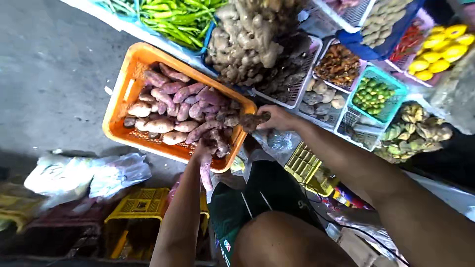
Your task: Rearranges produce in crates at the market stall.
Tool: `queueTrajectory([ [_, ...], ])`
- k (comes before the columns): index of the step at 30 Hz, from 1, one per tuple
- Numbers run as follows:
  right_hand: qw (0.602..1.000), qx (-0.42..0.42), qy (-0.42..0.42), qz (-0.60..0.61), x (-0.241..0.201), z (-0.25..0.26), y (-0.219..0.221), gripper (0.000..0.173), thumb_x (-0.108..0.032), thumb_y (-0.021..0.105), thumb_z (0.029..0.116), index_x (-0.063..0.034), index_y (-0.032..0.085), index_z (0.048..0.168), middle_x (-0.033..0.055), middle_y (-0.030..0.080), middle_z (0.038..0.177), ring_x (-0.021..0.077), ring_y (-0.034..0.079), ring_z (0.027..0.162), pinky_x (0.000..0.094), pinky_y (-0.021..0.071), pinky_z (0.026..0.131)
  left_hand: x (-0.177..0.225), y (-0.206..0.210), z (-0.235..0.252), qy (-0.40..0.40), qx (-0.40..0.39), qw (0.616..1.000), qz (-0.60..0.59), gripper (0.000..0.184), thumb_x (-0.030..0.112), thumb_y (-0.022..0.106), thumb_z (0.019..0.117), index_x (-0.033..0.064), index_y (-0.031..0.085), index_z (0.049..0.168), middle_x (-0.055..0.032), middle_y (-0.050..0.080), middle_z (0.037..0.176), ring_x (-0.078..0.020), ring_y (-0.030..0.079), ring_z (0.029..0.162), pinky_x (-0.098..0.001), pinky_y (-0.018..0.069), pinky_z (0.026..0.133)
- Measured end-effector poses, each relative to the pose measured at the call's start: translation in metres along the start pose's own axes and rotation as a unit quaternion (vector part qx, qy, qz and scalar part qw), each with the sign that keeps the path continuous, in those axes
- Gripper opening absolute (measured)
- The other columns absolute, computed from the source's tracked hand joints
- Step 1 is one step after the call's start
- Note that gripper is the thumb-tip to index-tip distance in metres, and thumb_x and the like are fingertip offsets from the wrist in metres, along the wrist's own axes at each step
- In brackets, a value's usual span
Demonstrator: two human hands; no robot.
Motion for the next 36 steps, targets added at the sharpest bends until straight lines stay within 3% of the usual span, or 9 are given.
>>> queueTrajectory([
  [4, 0.961, 0.174, 0.189, 0.102, 0.068, -0.004, -0.069, 0.059, -0.034, 0.08, 0.0909, -0.0001, 0.059, 0.134, 0.0259, 0.064, 0.127, 0.0393, 0.067, 0.11, 0.0591, 0.0564, 0.095, 0.016, 0.019, 0.014, -0.058, 0.036, 0.991, 0.118, 0.097, 0.046, 0.082, 0.0857, 0.008, 0.029, 0.158, -0.0185, 0.061, 0.138, -0.0295, 0.061, 0.127, -0.0513, 0.0494, 0.109],
  [7, 0.945, 0.234, 0.227, -0.019, 0.075, 0.011, -0.093, 0.072, -0.048, 0.071, 0.0948, -0.0066, 0.049, 0.149, 0.0276, 0.052, 0.145, 0.0468, 0.055, 0.13, 0.0678, 0.0448, 0.105, 0.019, 0.031, 0.009, -0.115, 0.07, 0.978, 0.159, 0.102, 0.048, 0.082, 0.0836, 0.0069, 0.027, 0.158, -0.023, 0.062, 0.136, -0.0365, 0.061, 0.126, -0.0582, 0.049, 0.107],
  [12, 0.994, 0.008, -0.027, -0.105, 0.003, 0.033, -0.006, 0.038, -0.027, 0.068, 0.0986, -0.0081, 0.064, 0.131, 0.0148, 0.068, 0.125, 0.0304, 0.067, 0.114, 0.055, 0.0551, 0.1, 0.014, 0.033, 0.002, -0.115, 0.04, 0.96, 0.254, 0.049, 0.035, 0.078, 0.0852, 0.0136, 0.069, 0.128, -0.0147, 0.071, 0.124, -0.0333, 0.066, 0.118, -0.0608, 0.0516, 0.102],
  [17, 0.91, -0.25, -0.147, -0.298, -0.014, 0.054, 0.126, 0.069, -0.015, 0.069, 0.0902, -0.0258, 0.047, 0.154, 0.0258, 0.059, 0.135, 0.0476, 0.056, 0.124, 0.0707, 0.0413, 0.103, 0.041, 0.063, -0.021, -0.194, 0.056, 0.886, 0.417, 0.059, 0.021, 0.069, 0.088, 0.0236, 0.056, 0.146, -0.0177, 0.054, 0.148, -0.0427, 0.064, 0.12, -0.067, 0.054, 0.092],
  [22, 0.921, -0.269, -0.126, -0.253, -0.002, 0.079, 0.158, 0.048, -0.024, 0.07, 0.092, -0.0195, 0.061, 0.139, 0.0259, 0.057, 0.136, 0.0468, 0.059, 0.12, 0.0694, 0.0475, 0.097, 0.068, 0.034, -0.059, -0.212, 0.162, 0.919, 0.29, 0.04, 0.034, 0.062, 0.097, 0.0154, 0.065, 0.132, -0.0145, 0.071, 0.121, -0.0344, 0.068, 0.114, -0.0615, 0.0529, 0.098],
  [26, 0.956, -0.207, -0.156, -0.139, -0.004, 0.048, 0.109, 0.039, -0.035, 0.066, 0.0958, -0.0276, 0.065, 0.134, 0.0175, 0.061, 0.134, 0.0367, 0.063, 0.117, 0.0603, 0.0533, 0.095, 0.128, 0.013, -0.102, -0.105, 0.242, 0.961, 0.089, 0.037, 0.037, 0.07, 0.0975, 0.0115, 0.07, 0.124, -0.0108, 0.074, 0.095, -0.0227, 0.07, 0.077, -0.0482, 0.0589, 0.075],
  [31, 0.974, -0.188, -0.125, -0.007, 0.041, -0.001, -0.009, 0.036, -0.022, 0.071, 0.0959, -0.0137, 0.068, 0.131, 0.0123, 0.069, 0.126, 0.0276, 0.065, 0.117, 0.0547, 0.0512, 0.104, 0.233, 0.037, -0.11, 0.143, 0.097, 0.985, -0.009, 0.043, 0.039, 0.067, 0.0966, 0.0112, 0.067, 0.13, -0.0048, 0.074, 0.096, -0.0128, 0.067, 0.07, -0.0328, 0.0586, 0.063],
  [34, 0.994, -0.04, 0.004, 0.101, 0.104, 0.006, -0.076, 0.038, -0.014, 0.067, 0.1001, -0.0062, 0.061, 0.136, 0.0201, 0.066, 0.128, 0.0323, 0.068, 0.112, 0.0551, 0.0548, 0.099, 0.25, 0.034, -0.07, 0.119, 0.09, 0.979, 0.138, 0.028, 0.032, 0.065, 0.1007, 0.0125, 0.072, 0.119, -0.0044, 0.074, 0.094, -0.0169, 0.069, 0.078, -0.0423, 0.0587, 0.073],
  [36, 0.986, 0.075, 0.104, 0.111, 0.139, 0.018, -0.11, 0.054, -0.029, 0.064, 0.1034, -0.0178, 0.047, 0.153, 0.0241, 0.062, 0.135, 0.0387, 0.069, 0.108, 0.0589, 0.0573, 0.091, 0.233, 0.033, -0.027, 0.002, 0.107, 0.956, 0.272, 0.036, 0.036, 0.069, 0.0973, 0.0106, 0.071, 0.122, -0.0153, 0.073, 0.103, -0.033, 0.071, 0.096, -0.0603, 0.0563, 0.087],
])
Point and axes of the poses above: each hand's wrist, its own z-axis towards the middle knuckle, its own y-axis out of the palm, x = y × z, the point moved 2 cm from there along z, towards the middle knuckle
